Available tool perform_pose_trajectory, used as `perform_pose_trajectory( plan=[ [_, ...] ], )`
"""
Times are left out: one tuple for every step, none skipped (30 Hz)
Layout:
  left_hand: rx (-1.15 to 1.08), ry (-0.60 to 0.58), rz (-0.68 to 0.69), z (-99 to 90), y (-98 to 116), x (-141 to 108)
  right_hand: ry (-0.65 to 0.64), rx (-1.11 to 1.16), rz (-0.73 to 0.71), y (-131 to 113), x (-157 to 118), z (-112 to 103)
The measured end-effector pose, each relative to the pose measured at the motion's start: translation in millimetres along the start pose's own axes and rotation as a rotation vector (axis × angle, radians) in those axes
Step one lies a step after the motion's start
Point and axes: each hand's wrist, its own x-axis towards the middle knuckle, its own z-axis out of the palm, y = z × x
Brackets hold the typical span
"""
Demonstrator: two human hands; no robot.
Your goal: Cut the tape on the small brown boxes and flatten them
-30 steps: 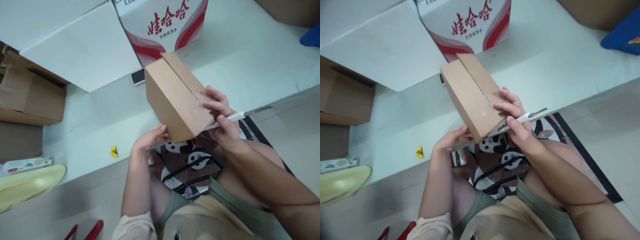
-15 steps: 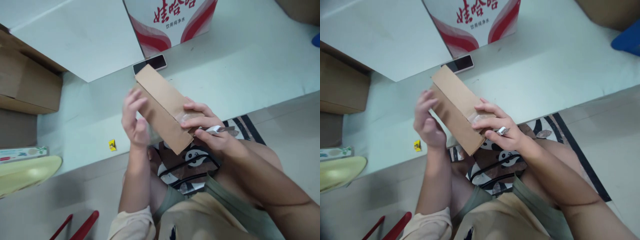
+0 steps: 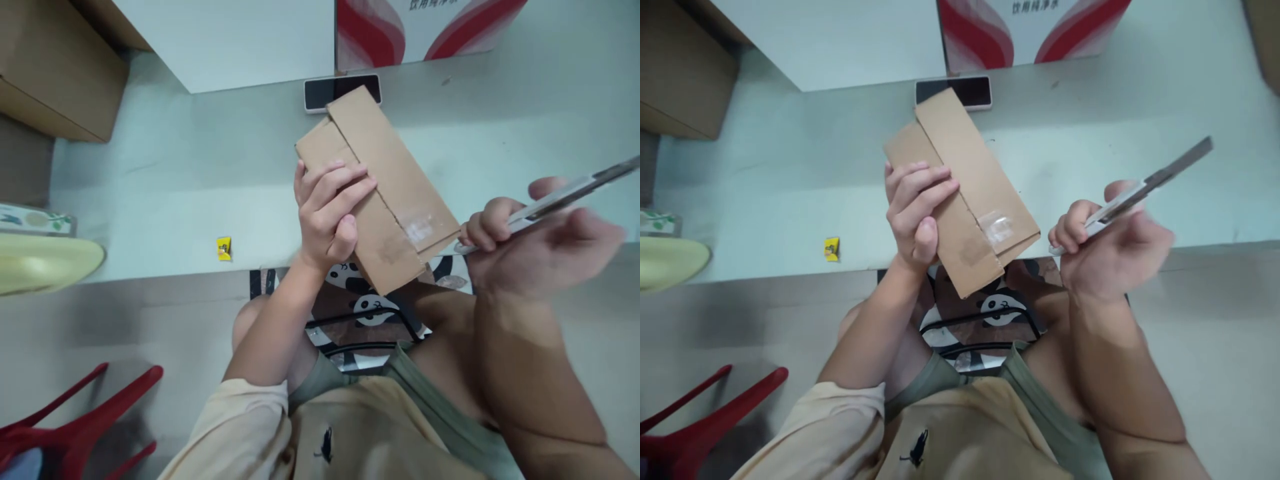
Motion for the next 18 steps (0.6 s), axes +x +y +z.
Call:
perform_pose_trajectory(
  plan=[
    [-0.02,0.014,0.009,0.9,1.2,1.0,-0.004,0.005,-0.012,-0.1,0.1,1.1],
    [-0.035,0.03,0.019,1.8,2.3,1.9,0.007,0.004,-0.03,0.8,0.2,2.3],
    [-0.042,0.044,0.023,2.5,3.2,2.6,0.03,-0.007,-0.052,2.3,0.4,3.4],
    [-0.039,0.053,0.019,3.3,3.9,3.1,0.057,-0.025,-0.069,4.3,0.7,4.4],
    [-0.03,0.058,0.009,4.0,4.3,3.4,0.074,-0.045,-0.085,6.2,0.9,5.2],
    [-0.022,0.062,-0.003,4.6,4.5,3.5,0.083,-0.068,-0.099,7.9,0.8,5.9],
    [-0.018,0.065,-0.01,5.2,4.5,3.4,0.087,-0.093,-0.116,9.0,0.5,6.4],
    [-0.022,0.067,-0.01,5.7,4.4,3.1,0.088,-0.115,-0.129,9.4,-0.2,6.7],
    [-0.033,0.067,-0.004,6.1,4.3,2.8,0.082,-0.124,-0.134,9.2,-0.9,6.9],
    [-0.044,0.064,0.003,6.3,4.0,2.3,0.073,-0.12,-0.129,8.2,-1.6,7.1],
    [-0.05,0.055,0.006,6.4,3.5,1.8,0.063,-0.106,-0.113,6.6,-2.1,7.2],
    [-0.049,0.042,0.004,6.4,2.9,1.2,0.062,-0.086,-0.094,4.6,-2.3,7.4],
    [-0.043,0.028,-0.002,6.3,2.0,0.6,0.066,-0.066,-0.083,2.2,-2.3,7.6],
    [-0.036,0.019,-0.008,6.3,0.9,0.1,0.065,-0.055,-0.086,-0.5,-2.5,7.9],
    [-0.032,0.018,-0.01,6.5,-0.3,-0.4,0.062,-0.05,-0.117,-3.6,-3.3,8.2],
    [-0.036,0.024,-0.004,6.7,-1.6,-0.9,0.052,-0.049,-0.174,-7.1,-5.0,8.6],
    [-0.047,0.034,0.008,7.2,-2.9,-1.2,0.041,-0.067,-0.225,-10.9,-8.2,8.8],
    [-0.062,0.044,0.021,7.7,-4.0,-1.4,0.027,-0.104,-0.242,-15.2,-12.9,8.9]
  ],
)
